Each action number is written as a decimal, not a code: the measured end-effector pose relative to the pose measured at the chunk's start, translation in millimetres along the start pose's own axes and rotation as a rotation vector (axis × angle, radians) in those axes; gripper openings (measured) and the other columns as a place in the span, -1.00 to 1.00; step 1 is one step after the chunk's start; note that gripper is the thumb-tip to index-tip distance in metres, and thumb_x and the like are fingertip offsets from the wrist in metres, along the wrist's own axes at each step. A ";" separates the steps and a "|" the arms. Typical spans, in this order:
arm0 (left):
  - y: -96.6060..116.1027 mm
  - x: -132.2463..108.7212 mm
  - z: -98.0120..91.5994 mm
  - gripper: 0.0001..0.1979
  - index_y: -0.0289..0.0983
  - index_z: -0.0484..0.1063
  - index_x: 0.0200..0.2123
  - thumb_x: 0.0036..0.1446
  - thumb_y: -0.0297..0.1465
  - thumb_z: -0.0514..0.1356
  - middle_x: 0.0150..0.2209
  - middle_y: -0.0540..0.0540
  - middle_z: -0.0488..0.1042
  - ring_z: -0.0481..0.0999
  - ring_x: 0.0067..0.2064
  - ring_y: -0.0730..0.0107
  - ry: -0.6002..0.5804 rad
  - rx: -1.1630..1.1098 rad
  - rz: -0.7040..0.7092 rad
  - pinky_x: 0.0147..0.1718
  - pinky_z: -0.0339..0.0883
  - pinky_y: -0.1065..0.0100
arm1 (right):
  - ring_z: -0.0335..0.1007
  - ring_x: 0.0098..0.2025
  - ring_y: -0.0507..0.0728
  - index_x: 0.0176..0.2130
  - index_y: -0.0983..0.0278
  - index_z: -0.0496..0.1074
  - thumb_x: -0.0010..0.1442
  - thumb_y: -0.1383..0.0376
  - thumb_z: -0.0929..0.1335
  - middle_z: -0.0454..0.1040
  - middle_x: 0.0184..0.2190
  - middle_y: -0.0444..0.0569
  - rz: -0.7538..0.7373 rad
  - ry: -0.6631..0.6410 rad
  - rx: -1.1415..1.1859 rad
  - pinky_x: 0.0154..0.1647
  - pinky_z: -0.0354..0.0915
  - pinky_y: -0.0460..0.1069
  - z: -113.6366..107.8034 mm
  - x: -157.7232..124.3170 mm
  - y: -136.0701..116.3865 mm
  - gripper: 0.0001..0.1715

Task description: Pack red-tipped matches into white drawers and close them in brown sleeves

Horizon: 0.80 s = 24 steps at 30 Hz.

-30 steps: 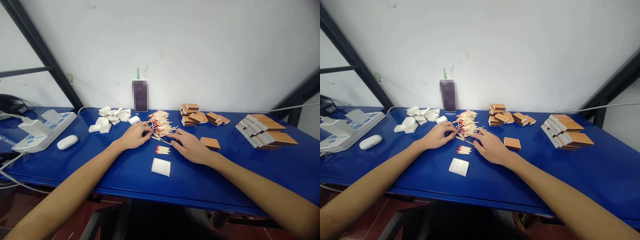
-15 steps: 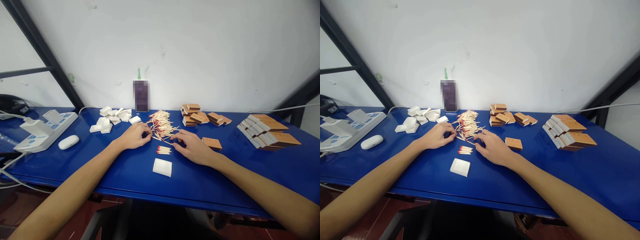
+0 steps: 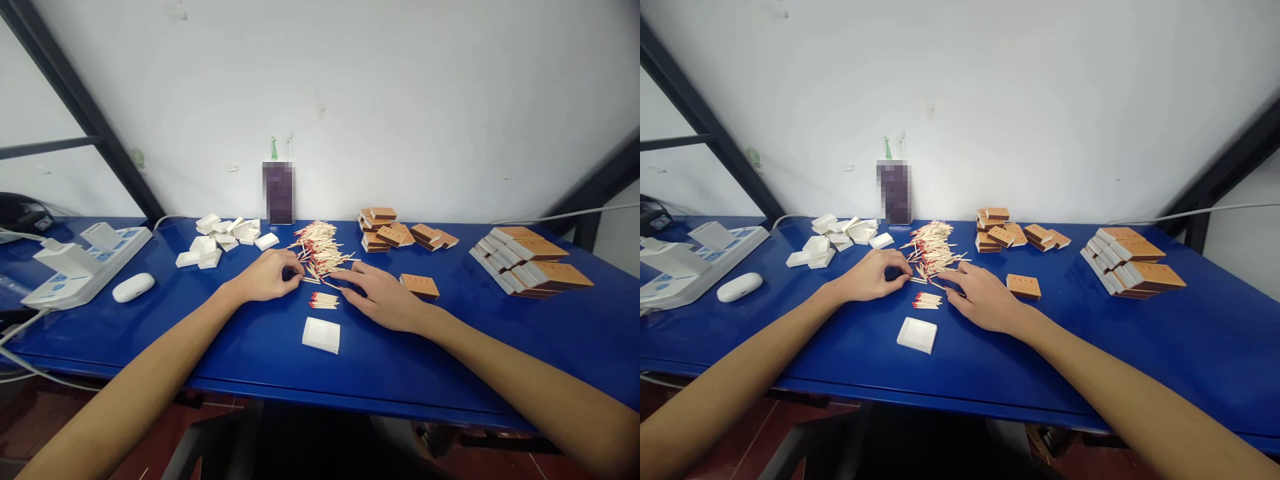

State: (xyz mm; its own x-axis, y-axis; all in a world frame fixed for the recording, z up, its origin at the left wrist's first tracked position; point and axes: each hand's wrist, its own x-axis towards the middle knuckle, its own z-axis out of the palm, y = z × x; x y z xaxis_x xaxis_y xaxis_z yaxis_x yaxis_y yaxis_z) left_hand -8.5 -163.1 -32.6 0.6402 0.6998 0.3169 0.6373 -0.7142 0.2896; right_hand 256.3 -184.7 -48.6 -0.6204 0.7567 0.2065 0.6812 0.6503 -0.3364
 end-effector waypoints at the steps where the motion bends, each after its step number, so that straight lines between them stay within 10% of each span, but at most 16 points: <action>1: 0.7 -0.2 -0.1 -0.86 -0.27 0.52 -0.34 0.10 -0.46 0.14 -0.33 -0.04 0.54 0.47 -0.31 0.37 0.002 -0.009 0.001 -0.21 0.31 0.28 | 0.38 -0.21 0.15 0.18 0.17 0.36 0.35 0.26 0.21 0.39 -0.16 0.02 0.001 0.007 0.002 -0.16 0.25 0.03 0.1 0.0 0.2 -0.55; 10: 9.1 -1.1 -3.1 -0.88 -0.27 0.43 -0.29 0.10 -0.37 0.23 -0.33 -0.03 0.51 0.45 -0.33 0.42 -0.038 -0.102 -0.022 -0.29 0.32 0.34 | 0.25 -0.40 0.07 -0.34 0.25 0.36 0.23 0.21 0.32 0.37 -0.39 -0.09 0.080 0.104 0.021 -0.38 0.11 -0.02 0.4 1.2 2.4 -0.84; 24: 8.5 -0.3 -1.1 -0.97 -0.29 0.40 -0.42 0.01 -0.49 0.17 -0.44 0.01 0.47 0.39 -0.42 0.48 -0.075 -0.217 -0.042 -0.40 0.26 0.41 | 0.27 -0.39 0.07 -0.39 0.24 0.38 0.22 0.30 0.28 0.38 -0.43 -0.10 0.098 0.119 0.019 -0.39 0.12 -0.03 -0.2 1.9 8.0 -0.85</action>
State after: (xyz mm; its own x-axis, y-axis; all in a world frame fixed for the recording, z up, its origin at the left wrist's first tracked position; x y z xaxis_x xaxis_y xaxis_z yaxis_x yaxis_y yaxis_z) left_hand -3.7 -169.3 -29.2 0.6502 0.7227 0.2345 0.5624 -0.6653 0.4911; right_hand 260.6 -178.1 -50.7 -0.5003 0.8196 0.2790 0.7278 0.5727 -0.3772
